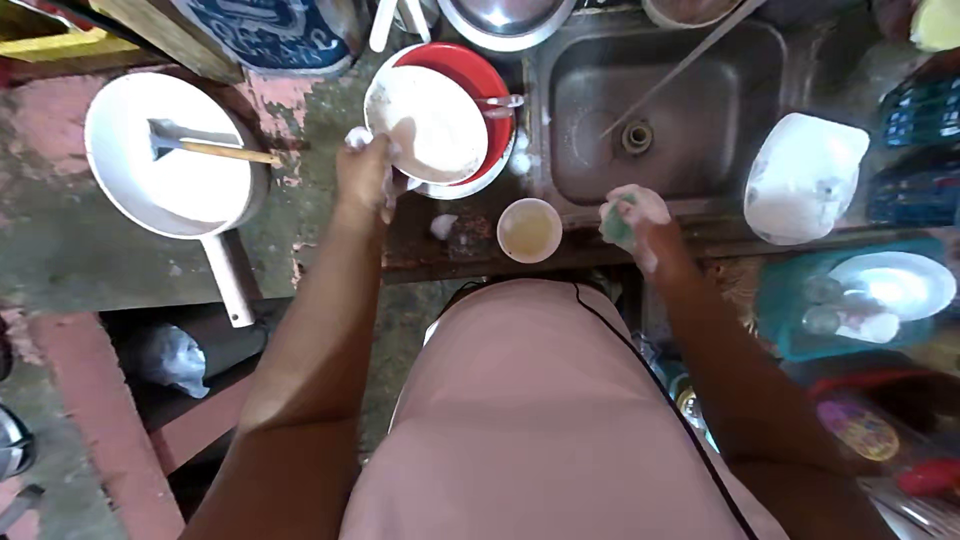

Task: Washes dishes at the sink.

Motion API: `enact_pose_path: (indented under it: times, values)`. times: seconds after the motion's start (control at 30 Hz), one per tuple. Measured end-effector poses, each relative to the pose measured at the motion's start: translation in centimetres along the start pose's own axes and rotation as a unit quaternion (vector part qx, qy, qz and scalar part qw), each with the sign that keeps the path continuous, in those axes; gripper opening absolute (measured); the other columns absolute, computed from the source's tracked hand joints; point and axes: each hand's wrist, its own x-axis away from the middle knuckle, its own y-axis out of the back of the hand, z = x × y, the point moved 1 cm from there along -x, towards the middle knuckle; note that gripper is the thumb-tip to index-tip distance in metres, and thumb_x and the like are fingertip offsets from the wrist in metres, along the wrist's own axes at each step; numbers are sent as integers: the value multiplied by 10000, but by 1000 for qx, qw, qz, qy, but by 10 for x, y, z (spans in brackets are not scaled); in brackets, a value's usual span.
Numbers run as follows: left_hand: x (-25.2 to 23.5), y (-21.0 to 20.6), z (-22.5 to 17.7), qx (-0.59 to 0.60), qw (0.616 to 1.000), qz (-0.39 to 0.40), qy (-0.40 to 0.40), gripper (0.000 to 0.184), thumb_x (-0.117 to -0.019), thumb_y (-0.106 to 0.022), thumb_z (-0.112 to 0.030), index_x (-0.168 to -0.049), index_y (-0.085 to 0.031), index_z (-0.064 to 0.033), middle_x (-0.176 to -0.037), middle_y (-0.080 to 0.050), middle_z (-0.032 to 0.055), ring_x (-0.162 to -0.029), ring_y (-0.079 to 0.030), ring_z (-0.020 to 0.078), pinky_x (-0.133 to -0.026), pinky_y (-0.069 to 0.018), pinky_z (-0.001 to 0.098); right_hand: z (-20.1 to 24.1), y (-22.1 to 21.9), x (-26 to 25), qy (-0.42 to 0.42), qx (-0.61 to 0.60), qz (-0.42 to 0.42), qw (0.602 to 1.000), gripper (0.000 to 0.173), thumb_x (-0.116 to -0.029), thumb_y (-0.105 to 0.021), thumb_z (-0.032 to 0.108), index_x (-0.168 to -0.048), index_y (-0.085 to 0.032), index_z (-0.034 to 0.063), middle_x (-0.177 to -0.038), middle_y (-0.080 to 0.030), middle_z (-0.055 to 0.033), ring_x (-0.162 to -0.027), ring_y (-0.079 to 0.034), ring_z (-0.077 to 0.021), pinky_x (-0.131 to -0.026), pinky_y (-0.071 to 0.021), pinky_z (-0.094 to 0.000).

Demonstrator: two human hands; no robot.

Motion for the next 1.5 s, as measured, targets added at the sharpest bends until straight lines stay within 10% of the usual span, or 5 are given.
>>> enact_pose_path:
  times: [0.4, 0.63, 0.8, 1.13, 1.5]
  values:
    - [62, -229, -16, 54, 988, 135, 51, 374, -1059, -519, -243, -1385, -419, -90, -1066, -680, 139, -840, -710, 258, -676, -624, 421, -14, 107, -12, -6, 7, 14, 1000, 329, -1001, -552, 208, -1303, -605, 85, -916, -690, -59, -750, -677, -169, -656, -600, -361]
    - [44, -330, -22, -37, 992, 115, 45, 475, -1069, -533, -365, -1440, -398, -101, -1213, -631, 157, -989, -684, 261, -766, -608, 434, -10, 130, -2, -31, 90, -2, 995, 419, -995, -621, 118, -1399, -543, 37, -1169, -679, -107, -942, -687, -125, -831, -603, -329]
    - [39, -339, -13, -74, 982, 151, -84, 489, -1082, -512, -283, -1525, -385, -118, -1320, -629, 162, -1112, -675, 225, -907, -593, 416, -4, 142, -2, -59, 153, -23, 986, 462, -1016, -618, 137, -1446, -507, 11, -1348, -622, -176, -1205, -613, -182, -1055, -494, -383]
    - [53, -344, -18, -275, 918, 216, -187, 487, -1128, -388, -294, -1539, -441, -38, -1490, -551, 176, -1404, -511, 236, -1204, -373, 401, -14, 131, -43, 87, 26, -26, 996, 371, -982, -593, 132, -1335, -576, 23, -1187, -684, -84, -1035, -678, -133, -902, -590, -347]
    - [56, -310, -4, -293, 924, 203, -139, 326, -1097, -479, -346, -1327, -500, -116, -1025, -701, 138, -948, -706, 291, -869, -576, 500, 0, 108, -43, 83, 41, -60, 994, 384, -1020, -586, 201, -1365, -557, 33, -1191, -677, -63, -1021, -680, -119, -886, -596, -330]
